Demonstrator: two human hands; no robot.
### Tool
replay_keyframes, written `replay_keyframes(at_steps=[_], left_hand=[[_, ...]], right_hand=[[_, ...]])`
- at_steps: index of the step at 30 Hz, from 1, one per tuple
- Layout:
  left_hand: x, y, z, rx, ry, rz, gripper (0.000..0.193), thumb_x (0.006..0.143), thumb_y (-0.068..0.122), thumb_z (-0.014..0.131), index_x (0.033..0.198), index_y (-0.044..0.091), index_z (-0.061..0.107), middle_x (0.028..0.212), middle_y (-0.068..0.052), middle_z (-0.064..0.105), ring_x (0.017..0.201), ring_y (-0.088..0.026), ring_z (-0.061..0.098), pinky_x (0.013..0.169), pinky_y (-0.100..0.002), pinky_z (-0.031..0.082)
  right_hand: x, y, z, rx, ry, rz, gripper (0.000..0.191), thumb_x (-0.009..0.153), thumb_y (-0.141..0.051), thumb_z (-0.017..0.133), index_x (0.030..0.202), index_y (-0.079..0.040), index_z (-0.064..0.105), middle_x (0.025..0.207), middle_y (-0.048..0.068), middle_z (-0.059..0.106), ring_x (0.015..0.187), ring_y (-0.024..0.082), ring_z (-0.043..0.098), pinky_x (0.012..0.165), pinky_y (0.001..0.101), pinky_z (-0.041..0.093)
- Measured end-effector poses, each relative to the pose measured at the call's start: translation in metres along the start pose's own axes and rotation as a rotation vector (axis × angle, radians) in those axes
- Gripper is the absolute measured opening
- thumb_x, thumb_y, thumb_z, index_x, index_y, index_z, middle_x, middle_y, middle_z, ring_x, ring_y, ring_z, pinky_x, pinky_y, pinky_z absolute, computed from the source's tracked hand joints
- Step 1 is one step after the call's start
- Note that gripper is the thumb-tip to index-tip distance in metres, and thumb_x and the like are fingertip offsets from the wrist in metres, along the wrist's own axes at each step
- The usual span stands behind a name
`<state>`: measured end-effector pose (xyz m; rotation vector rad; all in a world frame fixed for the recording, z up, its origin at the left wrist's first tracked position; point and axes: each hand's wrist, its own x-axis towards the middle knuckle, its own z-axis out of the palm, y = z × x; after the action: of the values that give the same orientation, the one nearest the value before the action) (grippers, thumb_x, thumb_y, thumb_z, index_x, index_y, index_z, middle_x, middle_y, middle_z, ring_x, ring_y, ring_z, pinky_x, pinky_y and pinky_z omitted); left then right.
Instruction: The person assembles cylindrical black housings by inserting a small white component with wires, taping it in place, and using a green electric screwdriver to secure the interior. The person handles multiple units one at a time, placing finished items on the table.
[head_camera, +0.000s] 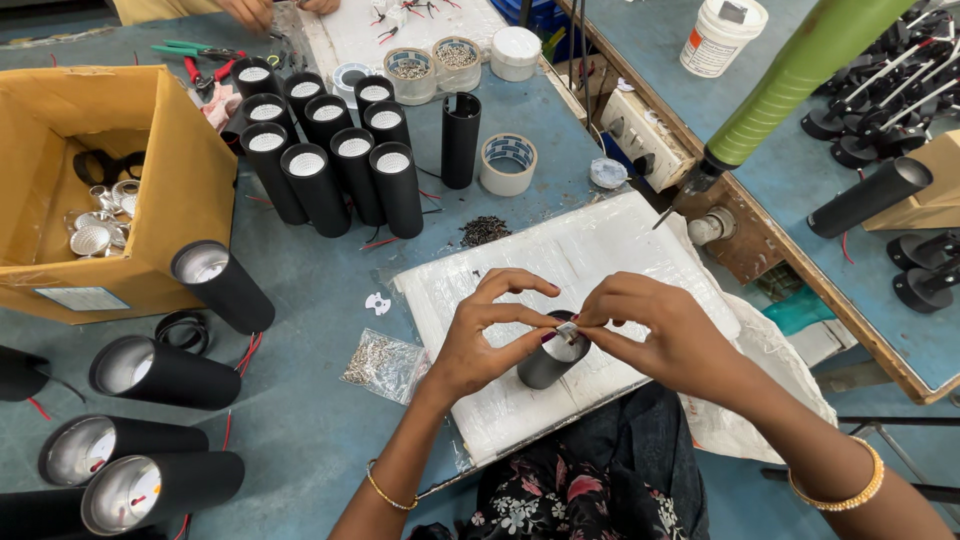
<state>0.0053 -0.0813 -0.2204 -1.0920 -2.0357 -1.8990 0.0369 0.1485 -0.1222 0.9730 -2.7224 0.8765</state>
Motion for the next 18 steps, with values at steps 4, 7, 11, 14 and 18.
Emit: replay_keyframes(at_steps=[4,7,11,14,18], left_hand=[[0.0,-0.003,-0.001,-0.024,0.012,0.01,0.024,0.083,0.011,0.073,0.106,0.015,0.082,0.124,-0.002,0.072,0.123,-0.021,0.059,0.108,-0.038,0.046],[-0.001,-0.006,0.0,-0.051,0.019,0.019,0.022,0.086,0.012,0.074,0.107,0.014,0.082,0.124,-0.003,0.071,0.122,-0.022,0.059,0.108,-0.037,0.045],[-0.002,-0.008,0.004,-0.096,0.012,-0.011,0.017,0.087,0.014,0.076,0.103,0.014,0.081,0.124,-0.003,0.071,0.119,-0.02,0.059,0.106,-0.036,0.045],[-0.002,-0.008,0.01,-0.151,0.019,-0.05,0.011,0.087,0.016,0.08,0.097,0.013,0.079,0.126,-0.003,0.071,0.118,-0.021,0.06,0.107,-0.037,0.044],[-0.002,-0.002,0.013,-0.083,0.006,-0.059,0.016,0.085,0.017,0.082,0.101,0.013,0.08,0.125,-0.003,0.07,0.123,-0.021,0.06,0.112,-0.037,0.042]], right_hand=[[-0.007,-0.003,0.01,-0.195,0.136,-0.123,0.011,0.08,-0.009,0.078,0.09,-0.005,0.074,0.092,0.006,0.072,0.081,0.023,0.071,0.068,0.0346,0.056],[-0.014,-0.005,0.02,-0.322,0.244,-0.223,0.014,0.079,-0.006,0.078,0.092,-0.003,0.073,0.096,0.007,0.071,0.082,0.024,0.071,0.067,0.036,0.056],[-0.022,-0.003,0.029,-0.488,0.316,-0.375,0.028,0.073,-0.004,0.077,0.1,0.001,0.074,0.099,0.012,0.071,0.083,0.027,0.07,0.066,0.0379,0.056],[-0.026,0.003,0.033,-0.531,0.334,-0.484,0.028,0.075,-0.004,0.076,0.102,0.003,0.072,0.102,0.014,0.07,0.087,0.027,0.072,0.071,0.0378,0.059],[-0.03,0.01,0.032,-0.573,0.34,-0.584,0.025,0.078,-0.004,0.075,0.101,0.004,0.071,0.104,0.014,0.069,0.088,0.028,0.072,0.073,0.0379,0.061]])
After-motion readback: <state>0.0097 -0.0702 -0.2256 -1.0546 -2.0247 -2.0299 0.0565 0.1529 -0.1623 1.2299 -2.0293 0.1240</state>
